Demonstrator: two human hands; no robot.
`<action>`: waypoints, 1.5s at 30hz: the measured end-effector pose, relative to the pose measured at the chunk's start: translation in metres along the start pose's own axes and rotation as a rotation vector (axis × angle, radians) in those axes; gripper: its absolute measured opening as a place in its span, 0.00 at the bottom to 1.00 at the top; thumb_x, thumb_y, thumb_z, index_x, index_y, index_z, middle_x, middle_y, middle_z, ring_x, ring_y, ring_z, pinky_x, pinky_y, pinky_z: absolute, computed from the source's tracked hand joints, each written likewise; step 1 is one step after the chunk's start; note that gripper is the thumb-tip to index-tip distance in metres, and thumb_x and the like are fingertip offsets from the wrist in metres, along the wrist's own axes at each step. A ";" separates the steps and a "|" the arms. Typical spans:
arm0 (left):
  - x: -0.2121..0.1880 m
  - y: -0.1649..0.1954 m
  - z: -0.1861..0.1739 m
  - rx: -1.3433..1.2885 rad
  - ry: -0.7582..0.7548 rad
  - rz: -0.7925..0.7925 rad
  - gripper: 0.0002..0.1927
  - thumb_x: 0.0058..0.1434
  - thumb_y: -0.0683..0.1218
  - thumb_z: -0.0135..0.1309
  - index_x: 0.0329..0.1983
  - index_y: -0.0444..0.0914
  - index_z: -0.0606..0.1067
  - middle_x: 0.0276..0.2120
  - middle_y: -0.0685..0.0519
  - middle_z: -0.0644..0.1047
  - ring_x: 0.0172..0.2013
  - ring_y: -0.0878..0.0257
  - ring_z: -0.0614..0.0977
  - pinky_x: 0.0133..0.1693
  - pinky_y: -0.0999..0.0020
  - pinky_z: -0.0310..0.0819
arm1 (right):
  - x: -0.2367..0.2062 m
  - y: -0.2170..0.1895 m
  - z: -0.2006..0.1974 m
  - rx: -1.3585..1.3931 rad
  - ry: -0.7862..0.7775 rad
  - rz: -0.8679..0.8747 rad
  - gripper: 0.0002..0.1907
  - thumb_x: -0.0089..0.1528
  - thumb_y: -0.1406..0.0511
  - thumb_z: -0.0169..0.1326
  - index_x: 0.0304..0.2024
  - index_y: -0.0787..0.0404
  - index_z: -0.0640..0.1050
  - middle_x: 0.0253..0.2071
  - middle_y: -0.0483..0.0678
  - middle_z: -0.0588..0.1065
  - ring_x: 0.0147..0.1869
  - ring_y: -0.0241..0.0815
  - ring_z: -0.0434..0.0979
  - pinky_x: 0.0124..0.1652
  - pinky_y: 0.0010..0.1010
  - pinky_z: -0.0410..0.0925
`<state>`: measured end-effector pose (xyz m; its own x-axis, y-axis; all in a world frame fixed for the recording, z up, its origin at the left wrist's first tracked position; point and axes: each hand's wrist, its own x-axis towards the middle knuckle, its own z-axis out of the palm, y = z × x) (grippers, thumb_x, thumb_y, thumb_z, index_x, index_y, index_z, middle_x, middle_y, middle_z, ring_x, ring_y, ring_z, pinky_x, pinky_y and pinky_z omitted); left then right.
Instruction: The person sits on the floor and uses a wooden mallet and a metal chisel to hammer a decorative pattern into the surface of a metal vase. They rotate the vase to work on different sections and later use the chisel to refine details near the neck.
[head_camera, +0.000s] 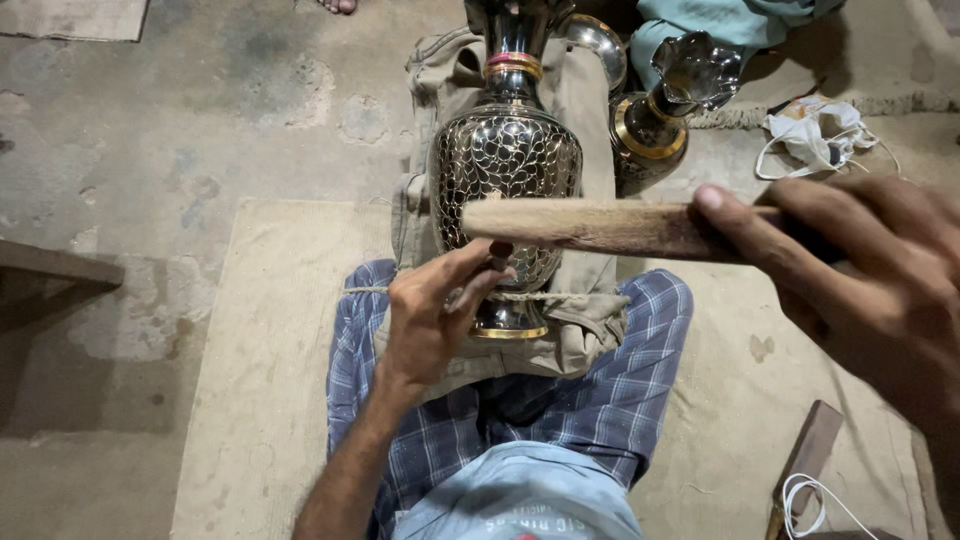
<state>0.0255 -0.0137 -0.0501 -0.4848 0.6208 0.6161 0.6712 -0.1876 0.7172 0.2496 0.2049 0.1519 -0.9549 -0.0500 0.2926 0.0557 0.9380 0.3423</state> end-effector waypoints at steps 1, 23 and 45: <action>0.001 0.002 0.000 0.029 0.001 -0.016 0.20 0.69 0.43 0.59 0.64 0.46 0.72 0.48 0.50 0.84 0.43 0.60 0.90 0.39 0.70 0.90 | 0.005 0.000 -0.002 0.041 0.035 0.008 0.34 0.54 0.71 0.65 0.64 0.60 0.74 0.45 0.55 0.79 0.45 0.49 0.80 0.45 0.41 0.77; -0.006 0.003 -0.025 0.080 0.251 0.020 0.10 0.71 0.40 0.60 0.53 0.41 0.77 0.46 0.49 0.84 0.46 0.58 0.89 0.46 0.66 0.86 | -0.049 0.013 0.067 0.227 0.056 0.349 0.32 0.57 0.71 0.66 0.64 0.51 0.75 0.44 0.52 0.81 0.38 0.46 0.81 0.37 0.39 0.74; -0.009 -0.036 -0.095 0.426 -0.114 -0.830 0.18 0.61 0.50 0.58 0.55 0.44 0.78 0.41 0.40 0.84 0.42 0.50 0.87 0.43 0.56 0.80 | -0.147 -0.113 0.211 1.015 -0.563 0.725 0.31 0.50 0.55 0.71 0.49 0.61 0.74 0.38 0.55 0.80 0.40 0.52 0.83 0.42 0.40 0.75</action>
<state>-0.0480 -0.0847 -0.0503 -0.8579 0.5057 -0.0906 0.2949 0.6290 0.7193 0.3223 0.1790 -0.1177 -0.8052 0.4723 -0.3587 0.5863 0.5430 -0.6012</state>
